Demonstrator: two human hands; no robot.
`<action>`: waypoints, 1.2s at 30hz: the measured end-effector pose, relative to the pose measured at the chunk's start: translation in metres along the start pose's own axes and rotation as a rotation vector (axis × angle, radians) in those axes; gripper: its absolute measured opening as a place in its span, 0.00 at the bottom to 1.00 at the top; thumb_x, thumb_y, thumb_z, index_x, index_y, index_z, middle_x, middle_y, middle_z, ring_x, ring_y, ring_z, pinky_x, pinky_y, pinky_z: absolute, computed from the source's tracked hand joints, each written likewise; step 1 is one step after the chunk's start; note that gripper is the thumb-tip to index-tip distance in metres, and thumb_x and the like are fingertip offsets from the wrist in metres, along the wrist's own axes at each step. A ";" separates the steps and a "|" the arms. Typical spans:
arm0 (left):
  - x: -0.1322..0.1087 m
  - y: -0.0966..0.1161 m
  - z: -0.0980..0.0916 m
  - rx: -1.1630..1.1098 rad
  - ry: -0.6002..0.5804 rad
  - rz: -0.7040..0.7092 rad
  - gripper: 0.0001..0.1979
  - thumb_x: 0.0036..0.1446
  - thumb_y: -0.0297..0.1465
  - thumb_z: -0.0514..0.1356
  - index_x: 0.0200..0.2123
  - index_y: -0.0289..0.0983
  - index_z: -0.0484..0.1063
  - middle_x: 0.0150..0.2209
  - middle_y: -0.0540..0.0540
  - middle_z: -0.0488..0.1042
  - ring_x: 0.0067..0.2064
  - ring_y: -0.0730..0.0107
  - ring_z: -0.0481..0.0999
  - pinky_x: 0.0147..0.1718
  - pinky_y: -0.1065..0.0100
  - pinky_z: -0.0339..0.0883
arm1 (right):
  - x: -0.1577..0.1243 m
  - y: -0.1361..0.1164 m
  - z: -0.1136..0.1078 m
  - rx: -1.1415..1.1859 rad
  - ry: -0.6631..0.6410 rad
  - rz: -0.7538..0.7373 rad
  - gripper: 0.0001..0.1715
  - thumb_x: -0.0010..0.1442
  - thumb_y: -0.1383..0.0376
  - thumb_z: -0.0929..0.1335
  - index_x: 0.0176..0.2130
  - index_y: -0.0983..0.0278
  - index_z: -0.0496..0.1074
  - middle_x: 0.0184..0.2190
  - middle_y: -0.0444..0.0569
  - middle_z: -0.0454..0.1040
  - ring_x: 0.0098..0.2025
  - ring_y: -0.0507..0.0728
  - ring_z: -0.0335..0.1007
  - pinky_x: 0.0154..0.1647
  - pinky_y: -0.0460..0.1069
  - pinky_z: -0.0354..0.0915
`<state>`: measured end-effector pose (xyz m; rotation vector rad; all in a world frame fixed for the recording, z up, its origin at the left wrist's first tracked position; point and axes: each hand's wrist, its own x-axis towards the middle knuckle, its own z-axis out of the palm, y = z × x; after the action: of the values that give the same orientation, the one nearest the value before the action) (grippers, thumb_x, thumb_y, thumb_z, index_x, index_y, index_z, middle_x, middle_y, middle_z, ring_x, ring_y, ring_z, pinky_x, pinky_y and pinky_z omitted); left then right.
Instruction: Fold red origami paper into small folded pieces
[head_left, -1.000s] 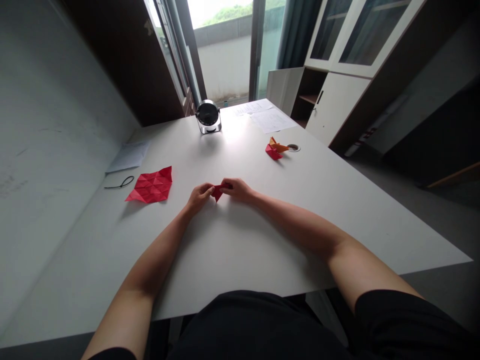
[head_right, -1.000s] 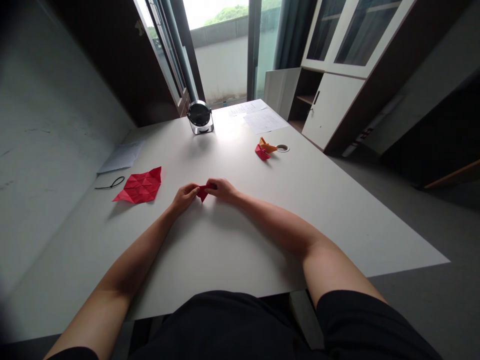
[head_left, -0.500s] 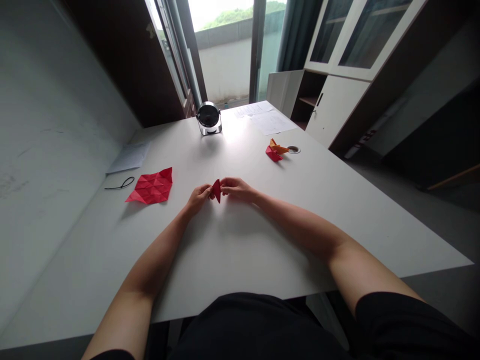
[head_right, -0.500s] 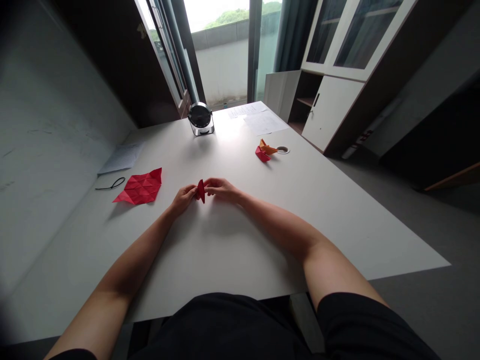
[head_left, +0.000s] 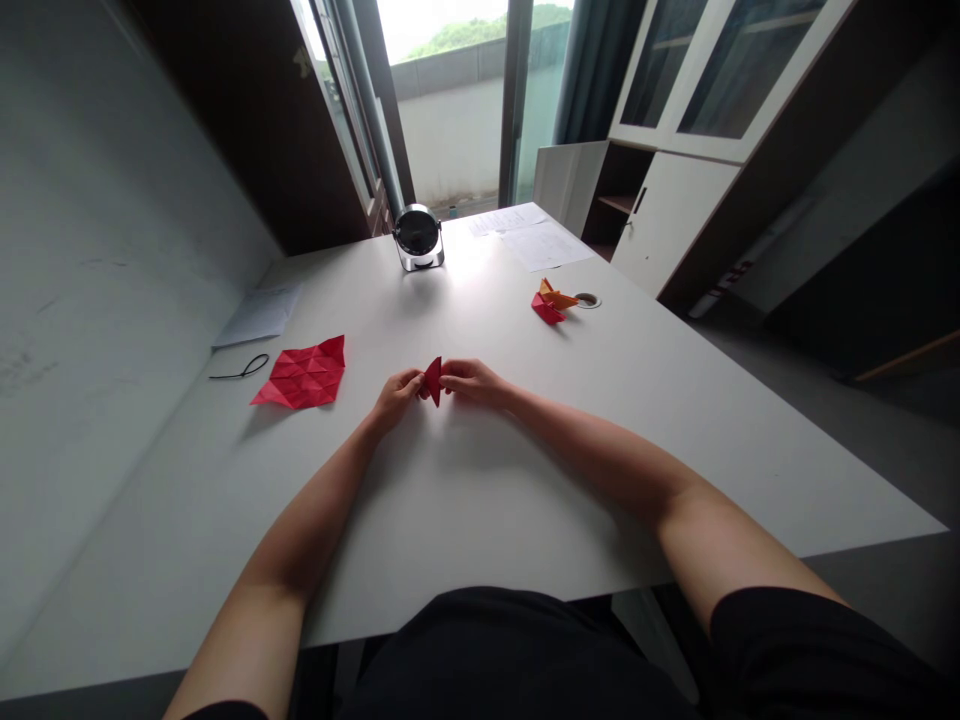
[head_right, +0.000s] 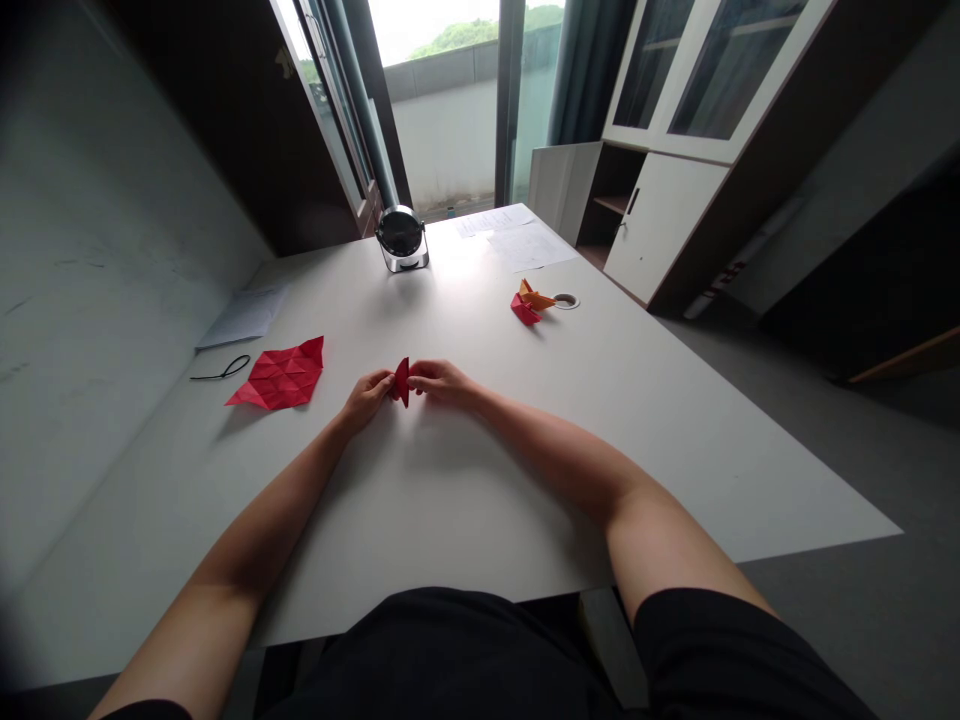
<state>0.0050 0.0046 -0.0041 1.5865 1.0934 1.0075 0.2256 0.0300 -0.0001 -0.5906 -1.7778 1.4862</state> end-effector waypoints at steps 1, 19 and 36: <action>0.000 0.000 0.000 0.003 -0.006 0.004 0.15 0.61 0.41 0.57 0.34 0.34 0.75 0.25 0.47 0.74 0.28 0.69 0.71 0.33 0.67 0.64 | 0.000 0.000 0.000 -0.009 -0.004 0.004 0.25 0.58 0.49 0.71 0.42 0.68 0.76 0.36 0.51 0.79 0.35 0.53 0.72 0.41 0.50 0.69; -0.001 -0.002 0.002 0.125 -0.027 0.060 0.17 0.63 0.43 0.57 0.32 0.36 0.75 0.27 0.47 0.76 0.30 0.69 0.72 0.35 0.68 0.66 | 0.002 0.009 0.004 -0.099 0.192 0.040 0.13 0.57 0.60 0.67 0.38 0.67 0.74 0.24 0.43 0.72 0.26 0.49 0.64 0.30 0.46 0.61; -0.002 0.001 0.001 0.102 -0.013 0.034 0.18 0.59 0.45 0.60 0.35 0.34 0.76 0.26 0.49 0.75 0.29 0.72 0.71 0.32 0.70 0.63 | 0.008 0.025 -0.004 -0.059 0.204 0.003 0.17 0.56 0.62 0.67 0.42 0.67 0.80 0.37 0.51 0.81 0.38 0.55 0.74 0.44 0.50 0.68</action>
<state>0.0057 0.0018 -0.0034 1.6959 1.1277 0.9764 0.2209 0.0441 -0.0221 -0.7474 -1.6668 1.3291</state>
